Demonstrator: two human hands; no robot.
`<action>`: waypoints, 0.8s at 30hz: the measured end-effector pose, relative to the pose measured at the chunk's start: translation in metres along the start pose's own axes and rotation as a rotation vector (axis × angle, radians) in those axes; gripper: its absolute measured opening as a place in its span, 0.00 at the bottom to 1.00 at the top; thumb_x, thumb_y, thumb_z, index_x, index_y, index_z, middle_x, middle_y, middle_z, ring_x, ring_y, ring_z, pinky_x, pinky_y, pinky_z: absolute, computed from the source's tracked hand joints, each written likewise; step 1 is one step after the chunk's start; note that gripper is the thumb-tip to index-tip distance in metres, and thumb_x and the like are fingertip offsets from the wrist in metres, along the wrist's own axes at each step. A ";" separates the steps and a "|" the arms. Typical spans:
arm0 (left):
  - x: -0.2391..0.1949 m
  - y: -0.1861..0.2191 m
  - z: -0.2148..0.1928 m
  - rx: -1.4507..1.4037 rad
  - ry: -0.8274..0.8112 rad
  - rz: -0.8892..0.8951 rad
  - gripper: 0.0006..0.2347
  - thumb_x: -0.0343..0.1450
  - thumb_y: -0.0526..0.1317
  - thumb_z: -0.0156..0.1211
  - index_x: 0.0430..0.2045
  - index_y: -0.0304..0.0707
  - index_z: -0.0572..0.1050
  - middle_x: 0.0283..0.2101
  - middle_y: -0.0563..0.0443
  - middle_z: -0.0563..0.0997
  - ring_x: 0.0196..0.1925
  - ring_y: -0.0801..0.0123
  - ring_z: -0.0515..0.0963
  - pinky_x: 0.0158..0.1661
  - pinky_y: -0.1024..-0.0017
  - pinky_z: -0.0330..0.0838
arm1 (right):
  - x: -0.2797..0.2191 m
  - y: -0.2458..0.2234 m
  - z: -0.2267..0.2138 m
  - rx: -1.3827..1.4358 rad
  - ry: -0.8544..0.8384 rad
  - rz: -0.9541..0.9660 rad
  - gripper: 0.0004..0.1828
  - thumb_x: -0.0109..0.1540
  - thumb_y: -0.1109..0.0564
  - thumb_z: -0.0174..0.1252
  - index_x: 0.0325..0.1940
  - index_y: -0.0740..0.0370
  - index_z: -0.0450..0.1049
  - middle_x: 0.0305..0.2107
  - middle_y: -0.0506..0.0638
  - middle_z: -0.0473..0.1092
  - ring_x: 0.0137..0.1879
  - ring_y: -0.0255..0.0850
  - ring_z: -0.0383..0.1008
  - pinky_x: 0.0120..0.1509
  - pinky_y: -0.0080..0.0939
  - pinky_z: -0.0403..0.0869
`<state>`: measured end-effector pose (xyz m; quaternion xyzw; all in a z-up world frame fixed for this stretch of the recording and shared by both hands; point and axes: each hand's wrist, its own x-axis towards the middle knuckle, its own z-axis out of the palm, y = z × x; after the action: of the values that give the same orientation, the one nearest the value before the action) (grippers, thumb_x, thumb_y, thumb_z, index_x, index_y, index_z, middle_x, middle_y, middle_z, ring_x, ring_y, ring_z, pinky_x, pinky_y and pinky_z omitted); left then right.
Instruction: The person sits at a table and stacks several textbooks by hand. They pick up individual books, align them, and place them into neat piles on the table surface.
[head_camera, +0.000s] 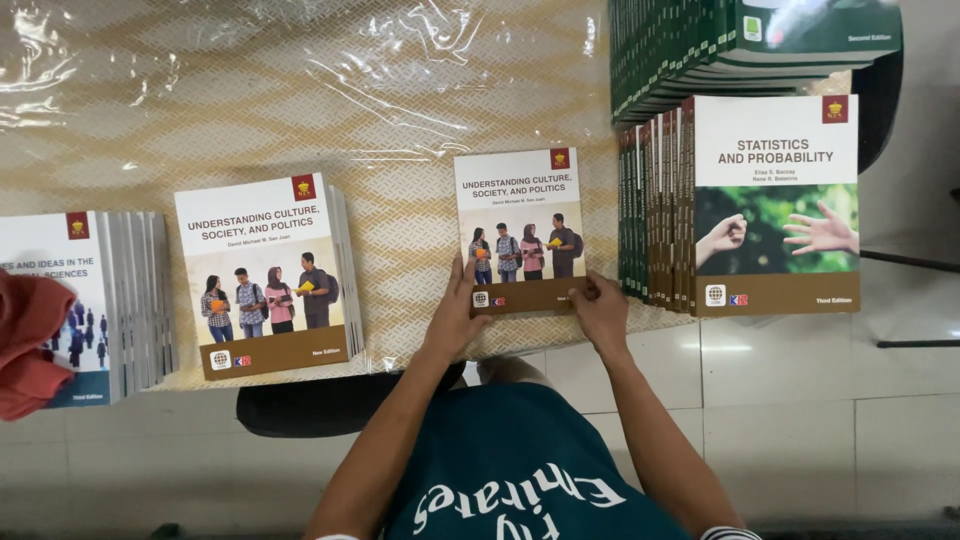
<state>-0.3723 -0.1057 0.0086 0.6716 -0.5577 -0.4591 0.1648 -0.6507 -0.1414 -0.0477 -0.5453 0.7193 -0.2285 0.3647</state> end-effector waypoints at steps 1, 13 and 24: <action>0.002 -0.005 0.004 0.001 0.000 0.000 0.52 0.58 0.40 0.76 0.74 0.45 0.42 0.77 0.43 0.38 0.75 0.52 0.56 0.66 0.62 0.62 | -0.001 -0.003 0.001 0.001 0.001 0.000 0.29 0.59 0.54 0.67 0.61 0.67 0.73 0.47 0.59 0.74 0.48 0.44 0.77 0.53 0.43 0.76; 0.003 -0.020 0.024 0.152 0.081 0.162 0.39 0.68 0.37 0.67 0.72 0.36 0.48 0.78 0.39 0.38 0.70 0.44 0.67 0.57 0.59 0.74 | 0.001 0.005 0.000 0.001 0.053 -0.093 0.27 0.57 0.56 0.67 0.60 0.67 0.75 0.42 0.58 0.74 0.44 0.44 0.77 0.51 0.41 0.76; 0.008 -0.046 0.045 0.349 0.187 0.295 0.35 0.70 0.41 0.64 0.70 0.28 0.52 0.77 0.31 0.38 0.69 0.40 0.68 0.48 0.61 0.79 | -0.003 0.000 -0.001 0.053 0.038 -0.109 0.27 0.60 0.56 0.67 0.62 0.68 0.74 0.42 0.59 0.74 0.43 0.45 0.76 0.48 0.42 0.76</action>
<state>-0.3812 -0.0845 -0.0519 0.6406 -0.7030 -0.2627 0.1626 -0.6509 -0.1385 -0.0461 -0.5693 0.6891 -0.2775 0.3522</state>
